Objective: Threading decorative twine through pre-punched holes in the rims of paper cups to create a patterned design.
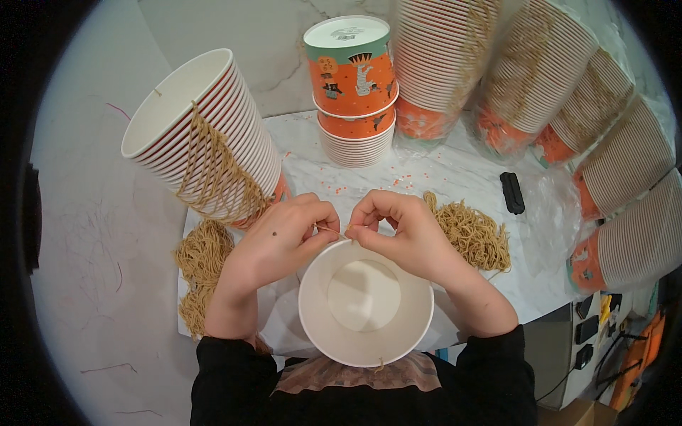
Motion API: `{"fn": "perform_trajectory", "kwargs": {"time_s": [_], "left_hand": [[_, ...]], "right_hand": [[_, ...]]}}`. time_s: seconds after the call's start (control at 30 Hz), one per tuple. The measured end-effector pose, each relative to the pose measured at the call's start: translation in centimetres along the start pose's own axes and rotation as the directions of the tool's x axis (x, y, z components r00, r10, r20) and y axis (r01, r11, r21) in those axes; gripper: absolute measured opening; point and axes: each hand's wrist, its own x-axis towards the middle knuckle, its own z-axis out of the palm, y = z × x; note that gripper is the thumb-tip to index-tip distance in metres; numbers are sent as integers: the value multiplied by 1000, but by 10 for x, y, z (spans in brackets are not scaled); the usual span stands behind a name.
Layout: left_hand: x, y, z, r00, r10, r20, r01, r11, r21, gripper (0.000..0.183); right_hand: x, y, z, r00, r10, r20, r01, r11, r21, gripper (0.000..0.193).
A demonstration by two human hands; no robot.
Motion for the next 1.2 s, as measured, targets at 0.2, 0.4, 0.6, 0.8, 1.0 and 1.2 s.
{"fn": "perform_trajectory", "kwargs": {"time_s": [0.2, 0.4, 0.6, 0.8, 1.0, 1.2], "left_hand": [[-4, 1, -1, 999, 18, -28, -17, 999, 49, 17], [-6, 9, -5, 998, 28, -59, -32, 998, -62, 15], [0, 11, 0, 988, 27, -149, -51, 987, -155, 14], [13, 6, 2, 991, -132, -8, 126, 962, -243, 19], [28, -25, 14, 984, -126, 122, 176, 716, -676, 12], [31, -27, 12, 969, -136, 206, 244, 660, -710, 15]], "right_hand": [[1, -1, -4, 998, 52, -28, -55, 991, -121, 5], [-2, 5, -3, 998, -37, -57, 19, 956, -294, 11], [-3, -7, 1, 996, -55, -70, 21, 908, -419, 10], [-4, -6, 6, 991, -111, -72, 73, 913, -402, 10], [-4, -4, 2, 989, -141, -42, 108, 888, -447, 10], [-3, -4, 1, 985, -163, -50, 132, 915, -380, 24]]}}
